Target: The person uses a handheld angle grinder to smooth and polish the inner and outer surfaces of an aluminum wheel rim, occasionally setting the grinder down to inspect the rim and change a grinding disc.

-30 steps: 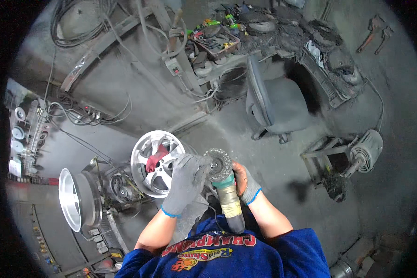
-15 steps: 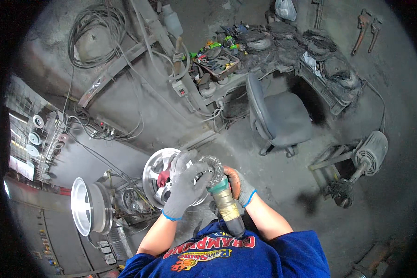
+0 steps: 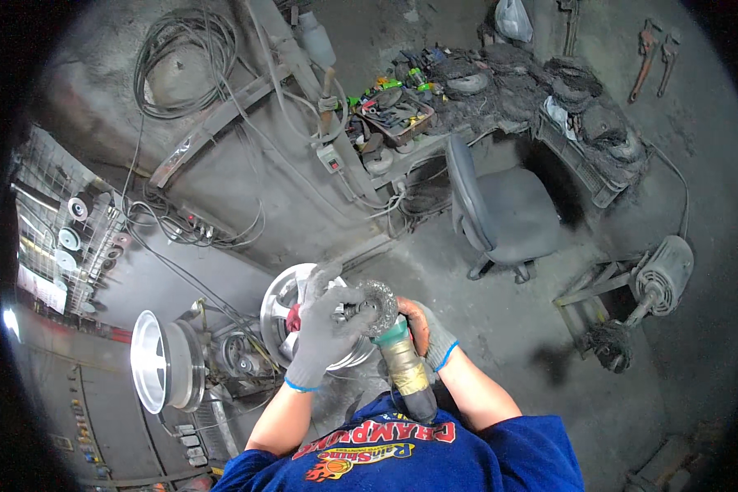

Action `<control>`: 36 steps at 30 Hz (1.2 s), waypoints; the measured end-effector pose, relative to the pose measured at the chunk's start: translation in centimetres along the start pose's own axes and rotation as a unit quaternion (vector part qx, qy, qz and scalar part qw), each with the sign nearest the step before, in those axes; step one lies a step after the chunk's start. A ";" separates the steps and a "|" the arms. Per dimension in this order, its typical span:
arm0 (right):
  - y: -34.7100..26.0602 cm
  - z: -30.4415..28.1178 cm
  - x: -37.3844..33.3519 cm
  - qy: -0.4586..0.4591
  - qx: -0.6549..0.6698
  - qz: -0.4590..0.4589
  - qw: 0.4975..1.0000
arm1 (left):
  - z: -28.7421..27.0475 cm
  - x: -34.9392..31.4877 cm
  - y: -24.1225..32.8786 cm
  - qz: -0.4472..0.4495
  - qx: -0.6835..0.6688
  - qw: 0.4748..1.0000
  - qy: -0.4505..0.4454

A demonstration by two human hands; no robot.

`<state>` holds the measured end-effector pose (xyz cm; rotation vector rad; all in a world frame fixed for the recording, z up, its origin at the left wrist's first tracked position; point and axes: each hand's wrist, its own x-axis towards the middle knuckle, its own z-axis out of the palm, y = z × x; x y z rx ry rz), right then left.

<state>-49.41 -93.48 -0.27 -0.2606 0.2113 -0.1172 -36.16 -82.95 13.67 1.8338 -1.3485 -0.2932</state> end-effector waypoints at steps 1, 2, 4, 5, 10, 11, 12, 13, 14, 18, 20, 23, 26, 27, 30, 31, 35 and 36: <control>0.4 0.0 0.3 0.015 -0.041 -0.032 0.999 | 0.0 -0.2 -0.1 0.020 0.088 0.996 -0.004; 0.6 0.1 0.5 0.031 -0.082 -0.064 0.994 | -0.1 -0.3 -0.2 0.040 0.175 0.984 -0.009; 0.5 0.8 0.3 0.038 -0.040 -0.038 0.998 | -0.4 -0.4 -0.2 0.051 0.166 0.985 -0.020; 0.5 1.2 0.3 0.047 0.003 -0.012 0.999 | -0.7 -0.5 -0.3 0.061 0.156 0.985 -0.033; 0.6 0.4 0.5 0.060 -0.001 -0.013 0.998 | -0.6 -0.7 -1.2 0.053 0.084 0.995 -0.007; 0.5 0.6 0.3 0.055 0.003 -0.020 0.998 | -0.7 -0.6 -0.6 0.017 0.038 0.999 0.025; 0.4 0.7 0.3 0.055 0.003 -0.023 0.998 | -0.8 -0.6 0.0 0.020 0.038 0.999 0.024; 0.3 0.7 0.1 0.031 0.001 -0.016 0.999 | -0.9 -0.7 0.6 0.037 0.103 0.994 0.013; 0.2 0.8 0.0 0.008 -0.001 -0.009 1.000 | -0.9 -0.7 1.0 0.055 0.167 0.984 0.003; 0.4 0.6 0.1 0.003 -0.026 -0.029 0.999 | -0.8 -0.9 0.8 0.118 0.221 0.968 -0.029; 0.5 0.6 0.2 0.016 -0.012 -0.031 0.999 | -1.0 -0.8 0.2 0.106 0.200 0.973 -0.036; 0.8 0.2 0.4 0.045 -0.015 -0.042 0.998 | -1.1 -0.4 1.0 0.091 0.194 0.976 -0.034; 0.1 1.7 -0.3 0.024 -0.031 -0.035 0.999 | -1.3 -0.8 1.1 0.123 0.243 0.961 -0.041; 0.5 0.8 0.1 0.027 -0.022 -0.032 0.999 | -1.4 -1.1 0.7 0.131 0.248 0.957 -0.067; 0.6 -0.1 0.4 0.033 -0.017 -0.036 0.999 | -1.3 -0.7 0.8 0.124 0.239 0.961 -0.066; 0.6 -0.1 0.4 0.031 -0.018 -0.034 0.999 | -1.4 -0.6 0.9 0.105 0.229 0.967 -0.038; 0.3 0.9 0.4 -0.001 -0.017 -0.014 1.000 | -1.6 -0.6 0.5 0.155 0.243 0.955 -0.063; 0.2 1.2 0.5 0.008 -0.023 -0.017 1.000 | -1.9 -0.7 0.2 0.148 0.247 0.956 -0.061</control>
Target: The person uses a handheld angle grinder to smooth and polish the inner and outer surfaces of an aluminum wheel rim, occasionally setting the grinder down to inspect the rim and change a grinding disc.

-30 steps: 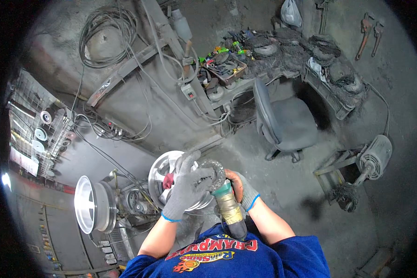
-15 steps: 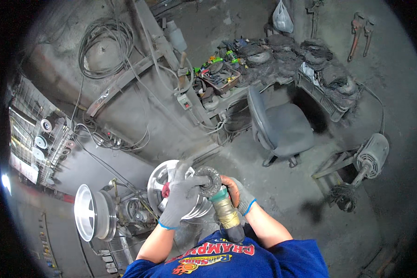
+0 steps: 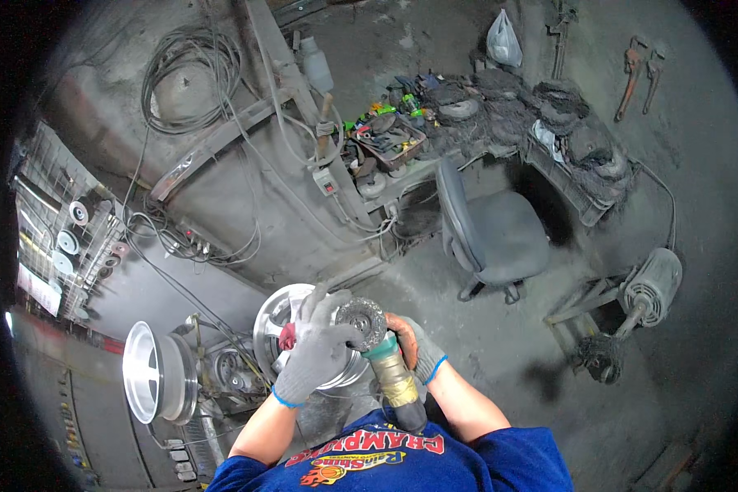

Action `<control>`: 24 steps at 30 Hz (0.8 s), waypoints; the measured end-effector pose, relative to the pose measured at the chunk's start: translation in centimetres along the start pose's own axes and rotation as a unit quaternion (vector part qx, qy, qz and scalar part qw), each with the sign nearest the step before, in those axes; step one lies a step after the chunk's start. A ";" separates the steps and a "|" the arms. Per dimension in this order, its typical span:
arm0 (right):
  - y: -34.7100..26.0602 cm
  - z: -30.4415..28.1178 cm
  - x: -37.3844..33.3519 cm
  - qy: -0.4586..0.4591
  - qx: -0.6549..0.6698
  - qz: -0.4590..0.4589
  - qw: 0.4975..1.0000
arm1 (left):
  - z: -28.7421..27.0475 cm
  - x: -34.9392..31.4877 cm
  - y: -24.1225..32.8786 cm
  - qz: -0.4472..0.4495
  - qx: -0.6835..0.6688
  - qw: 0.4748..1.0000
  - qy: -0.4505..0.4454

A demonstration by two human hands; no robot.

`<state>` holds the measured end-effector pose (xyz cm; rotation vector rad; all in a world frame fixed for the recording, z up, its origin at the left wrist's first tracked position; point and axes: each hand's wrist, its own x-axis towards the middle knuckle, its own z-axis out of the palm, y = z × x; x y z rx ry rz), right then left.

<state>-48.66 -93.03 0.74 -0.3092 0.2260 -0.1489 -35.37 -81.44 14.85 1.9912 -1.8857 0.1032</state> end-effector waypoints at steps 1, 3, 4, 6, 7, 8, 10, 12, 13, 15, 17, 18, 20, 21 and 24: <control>0.0 -0.3 0.0 0.002 -0.002 -0.001 1.000 | 0.0 0.0 -0.1 -0.006 -0.003 1.000 -0.001; 0.1 -1.1 0.1 0.028 -0.023 -0.010 0.999 | -0.2 0.7 0.6 -0.004 -0.001 1.000 0.013; 0.1 -1.0 0.2 0.024 -0.024 -0.011 0.999 | -0.6 1.1 0.7 -0.004 0.010 1.000 0.026; 0.0 -0.4 -0.2 0.027 -0.027 -0.020 0.999 | -0.2 0.2 -0.1 0.017 0.004 1.000 -0.001; 0.1 -0.2 -0.3 0.020 -0.027 -0.021 0.999 | -0.2 -0.3 -0.4 0.036 -0.002 0.999 -0.032; 0.2 0.0 -0.3 0.022 -0.027 -0.026 0.999 | -0.4 -0.3 -0.5 0.038 0.004 0.999 -0.030; 0.4 -0.6 -0.3 0.026 -0.027 -0.036 0.999 | -0.3 0.0 -0.5 -0.027 0.001 1.000 0.003; 0.2 -2.2 -0.1 0.009 -0.041 -0.008 0.999 | -0.6 0.5 0.5 -0.048 -0.032 0.998 -0.017; 0.0 -1.6 0.0 0.005 -0.039 -0.009 0.999 | -0.9 0.6 0.8 -0.012 -0.040 0.999 -0.019; -0.3 0.0 0.1 0.023 -0.031 -0.052 0.998 | -1.2 0.4 0.4 0.043 -0.034 0.998 -0.035; -1.2 0.8 0.4 0.040 -0.024 -0.083 0.995 | -1.1 0.7 0.7 -0.022 -0.040 0.999 -0.022; -1.5 1.0 0.7 0.058 -0.017 -0.109 0.992 | -1.0 0.8 0.9 -0.091 -0.045 0.995 -0.008; -1.2 0.1 2.7 0.080 -0.067 -0.168 0.980 | 0.4 1.7 0.7 -0.107 -0.047 0.993 0.006; -1.1 -0.4 3.4 0.103 -0.119 -0.221 0.963 | 1.2 2.5 0.6 -0.122 -0.078 0.989 0.015; -1.0 3.4 2.5 0.100 -0.133 -0.240 0.957 | 0.8 3.1 0.0 -0.189 -0.148 0.971 -0.019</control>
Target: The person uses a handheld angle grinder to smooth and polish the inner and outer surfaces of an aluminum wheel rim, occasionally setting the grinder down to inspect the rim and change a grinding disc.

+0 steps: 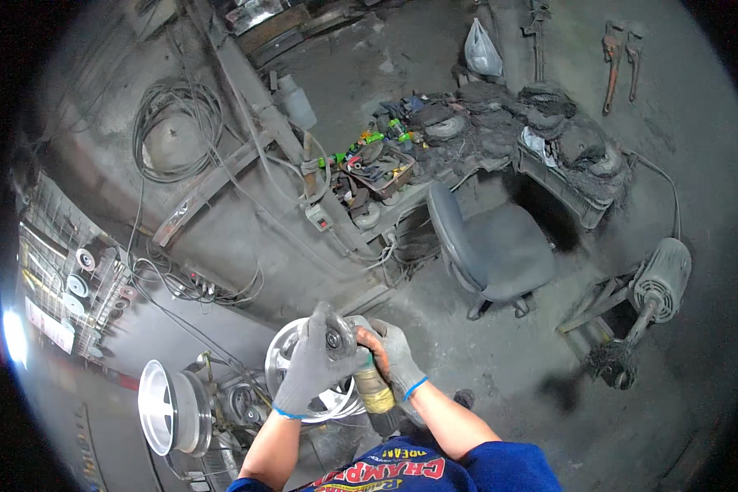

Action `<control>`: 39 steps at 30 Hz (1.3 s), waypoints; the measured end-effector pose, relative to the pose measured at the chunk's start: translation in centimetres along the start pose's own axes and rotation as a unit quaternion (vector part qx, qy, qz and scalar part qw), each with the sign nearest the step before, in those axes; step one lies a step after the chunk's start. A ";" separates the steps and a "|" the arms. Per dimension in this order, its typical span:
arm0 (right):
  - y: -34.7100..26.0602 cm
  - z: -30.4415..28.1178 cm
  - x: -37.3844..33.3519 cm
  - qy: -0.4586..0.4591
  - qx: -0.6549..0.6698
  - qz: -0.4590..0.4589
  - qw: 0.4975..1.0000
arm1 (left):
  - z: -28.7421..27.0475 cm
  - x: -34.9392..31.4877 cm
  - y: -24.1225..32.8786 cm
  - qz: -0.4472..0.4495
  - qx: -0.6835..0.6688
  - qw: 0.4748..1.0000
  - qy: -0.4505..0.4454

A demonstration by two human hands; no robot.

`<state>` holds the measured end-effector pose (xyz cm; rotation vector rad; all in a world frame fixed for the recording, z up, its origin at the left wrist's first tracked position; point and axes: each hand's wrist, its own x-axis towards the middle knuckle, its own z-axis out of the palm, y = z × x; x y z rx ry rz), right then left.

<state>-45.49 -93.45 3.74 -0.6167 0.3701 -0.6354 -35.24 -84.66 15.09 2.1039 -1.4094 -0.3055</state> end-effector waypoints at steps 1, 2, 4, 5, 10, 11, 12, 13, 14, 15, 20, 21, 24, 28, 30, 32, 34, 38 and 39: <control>2.1 -2.1 0.8 -0.004 -0.013 -0.017 1.000 | -0.4 0.6 0.3 0.074 0.026 0.996 -0.050; 1.6 -1.6 -0.4 -0.004 -0.013 -0.017 1.000 | -1.0 0.8 0.0 0.137 0.054 0.984 -0.097; 0.4 -1.3 -3.4 0.017 -0.078 -0.026 0.997 | -2.0 0.0 0.9 0.218 0.192 0.948 -0.127; 1.0 -2.2 -4.1 0.034 -0.140 -0.007 0.990 | -2.3 -0.5 1.7 0.187 0.151 0.957 -0.160; 0.0 -1.5 -5.0 0.055 -0.183 -0.009 0.981 | 1.4 -3.1 -0.8 -0.039 -0.087 0.990 -0.103; 0.4 -2.2 -4.5 0.042 -0.203 -0.014 0.978 | 2.6 -2.9 -1.4 -0.105 -0.172 0.974 -0.104; 0.5 -2.7 -4.1 0.029 -0.223 -0.018 0.974 | 2.7 -3.0 -1.8 -0.099 -0.175 0.974 -0.107; -0.9 -1.9 -4.6 0.014 -0.198 0.024 0.980 | 1.9 -2.8 -1.2 -0.011 -0.100 0.987 -0.126; -1.0 -2.4 -4.6 0.023 -0.203 0.019 0.979 | 1.2 -2.3 -0.1 0.084 -0.026 0.986 -0.141; -0.7 -3.0 -4.7 0.019 -0.204 0.009 0.979 | 0.6 -1.6 1.4 0.207 0.121 0.960 -0.142; -1.7 -2.5 -4.9 0.037 -0.245 0.014 0.969 | 0.4 -2.2 1.8 0.164 0.124 0.970 -0.130; -1.7 -2.3 -4.8 0.029 -0.294 0.000 0.955 | 0.9 -2.4 1.0 0.046 0.011 0.994 -0.095; -0.3 -3.7 -4.4 0.011 -0.385 -0.052 0.921 | 4.2 -2.9 -3.4 -0.059 -0.089 0.991 -0.082; -1.0 -3.3 -4.6 0.008 -0.376 -0.009 0.926 | 2.7 -2.8 -0.5 -0.054 -0.066 0.990 -0.116; -0.9 -2.7 -4.4 -0.014 -0.393 -0.006 0.919 | 2.6 -3.2 -0.9 -0.041 -0.060 0.992 -0.106; 0.3 -2.7 -4.4 -0.027 -0.240 0.014 0.970 | 3.2 -3.4 -1.5 0.032 -0.018 0.996 -0.077; 1.0 -3.1 -4.2 -0.034 -0.080 0.036 0.996 | 2.8 -3.0 -0.8 0.040 0.031 0.995 -0.085; 0.6 -4.5 -3.9 -0.030 -0.089 0.059 0.994 | 3.3 -2.4 -0.6 0.129 0.068 0.984 -0.103; 0.9 -4.8 -4.4 -0.027 -0.148 0.040 0.988 | 3.1 -2.6 -0.2 0.121 0.053 0.986 -0.104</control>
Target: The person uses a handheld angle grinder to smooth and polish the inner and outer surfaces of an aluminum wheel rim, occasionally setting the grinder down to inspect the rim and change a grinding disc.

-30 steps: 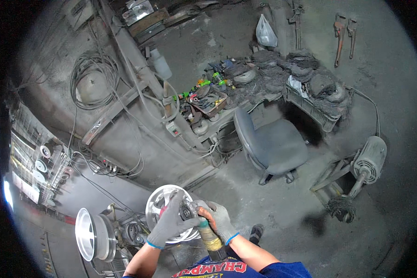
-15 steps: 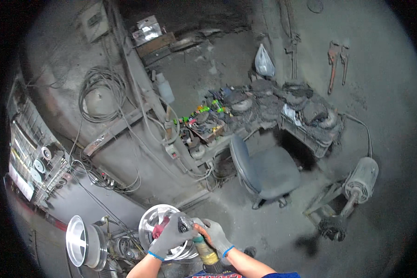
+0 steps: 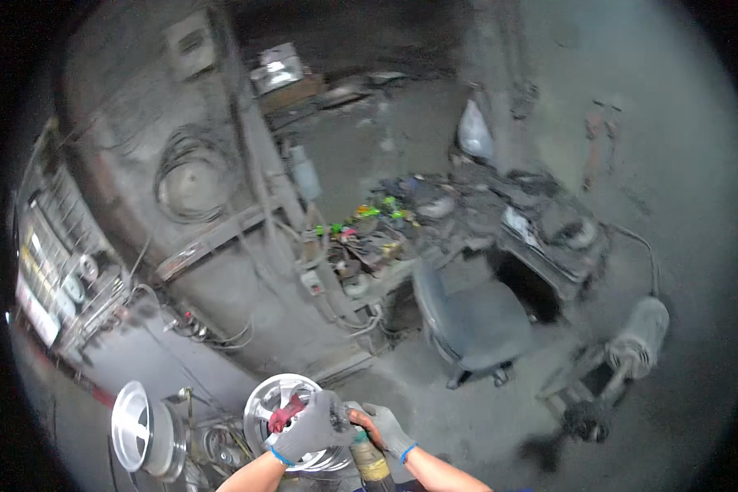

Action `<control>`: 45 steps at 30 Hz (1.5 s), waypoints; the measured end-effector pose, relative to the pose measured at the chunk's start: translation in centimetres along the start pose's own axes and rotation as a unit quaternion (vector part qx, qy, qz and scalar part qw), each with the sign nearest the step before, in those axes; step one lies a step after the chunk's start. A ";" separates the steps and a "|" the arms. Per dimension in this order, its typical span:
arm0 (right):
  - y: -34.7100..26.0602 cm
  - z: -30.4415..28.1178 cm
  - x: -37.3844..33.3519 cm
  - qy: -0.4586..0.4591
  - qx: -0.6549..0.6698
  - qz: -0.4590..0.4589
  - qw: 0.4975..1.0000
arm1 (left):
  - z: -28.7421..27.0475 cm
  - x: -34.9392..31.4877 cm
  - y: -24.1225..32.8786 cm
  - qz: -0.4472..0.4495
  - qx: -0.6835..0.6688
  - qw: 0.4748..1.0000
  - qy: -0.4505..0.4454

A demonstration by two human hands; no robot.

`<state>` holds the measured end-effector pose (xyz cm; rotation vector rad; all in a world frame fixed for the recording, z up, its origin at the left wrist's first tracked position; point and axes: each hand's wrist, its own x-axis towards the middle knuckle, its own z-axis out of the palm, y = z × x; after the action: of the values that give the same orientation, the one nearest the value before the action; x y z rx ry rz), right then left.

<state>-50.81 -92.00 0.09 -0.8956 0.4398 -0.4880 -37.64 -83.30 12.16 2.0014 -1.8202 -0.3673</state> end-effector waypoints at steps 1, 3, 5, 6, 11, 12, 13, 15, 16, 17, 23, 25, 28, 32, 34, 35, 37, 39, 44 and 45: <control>0.3 0.0 -0.3 0.022 0.010 -0.002 1.000 | 0.0 -0.2 -0.3 0.013 -0.005 1.000 -0.021; 0.8 0.1 0.6 -0.018 -0.144 -0.017 0.989 | 0.1 -1.0 -2.1 -0.045 -0.090 0.994 -0.049; 1.8 0.2 0.9 0.000 -0.114 0.019 0.993 | 0.0 -0.7 -0.7 -0.060 -0.097 0.993 -0.007; 2.1 0.2 0.5 0.003 -0.079 -0.001 0.997 | 0.5 -0.7 -0.9 -0.066 -0.100 0.993 -0.002; 0.0 -0.2 -2.8 0.047 -0.078 0.039 0.995 | 2.7 -3.9 -2.6 -0.161 -0.252 0.946 0.122; 2.5 -1.6 -2.6 0.073 0.015 0.046 0.996 | 3.8 -4.8 -1.3 -0.220 -0.378 0.871 0.224; 3.9 -2.6 -2.3 0.076 0.018 0.055 0.995 | 4.2 -5.9 -0.7 -0.202 -0.421 0.863 0.192; 5.8 -4.0 -2.4 0.189 0.129 0.131 0.964 | 7.8 -9.8 -1.1 -0.191 -0.475 0.855 0.086; 6.1 -4.0 -2.2 0.218 0.145 0.102 0.960 | 10.3 -12.3 -1.2 -0.192 -0.588 0.780 0.092; 6.0 -3.9 -2.2 0.255 0.156 0.093 0.950 | 9.4 -11.5 0.9 -0.198 -0.557 0.806 -0.038; 5.2 -1.2 -1.2 0.189 0.169 -0.105 0.961 | 10.4 -11.3 2.3 -0.293 -0.355 0.886 -0.059; 4.3 4.8 -3.7 0.183 0.099 -0.122 0.970 | 7.7 -15.0 1.2 -0.314 -0.436 0.842 -0.049; 8.5 7.1 -7.2 0.048 0.109 -0.017 0.993 | 6.7 -22.6 -0.1 -0.286 -0.578 0.764 0.031; 15.1 14.1 -13.2 -0.117 0.109 0.159 0.974 | 3.7 -33.4 1.1 -0.317 -0.558 0.760 0.104; 18.7 18.5 -16.0 -0.163 0.135 0.182 0.960 | 3.2 -39.9 0.7 -0.341 -0.531 0.765 0.127; 20.0 21.0 -17.2 -0.194 0.170 0.187 0.948 | 2.9 -43.0 0.8 -0.357 -0.500 0.778 0.131; 21.7 24.8 -19.1 -0.236 0.185 0.229 0.926 | 3.6 -47.7 1.1 -0.386 -0.528 0.741 0.154; 25.8 27.4 -20.4 -0.235 0.266 0.330 0.875 | 6.2 -52.7 0.1 -0.429 -0.467 0.746 0.205; 33.4 32.5 -23.0 -0.217 0.185 0.384 0.878 | 5.9 -59.7 0.7 -0.502 -0.378 0.739 0.244; 34.6 33.4 -23.0 -0.193 0.146 0.371 0.897 | 6.8 -61.0 -0.5 -0.505 -0.380 0.734 0.249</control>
<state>-43.41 -39.65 -6.19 -0.4568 0.2985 0.3231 -47.25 -23.65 1.19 1.9459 -0.0387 -0.6464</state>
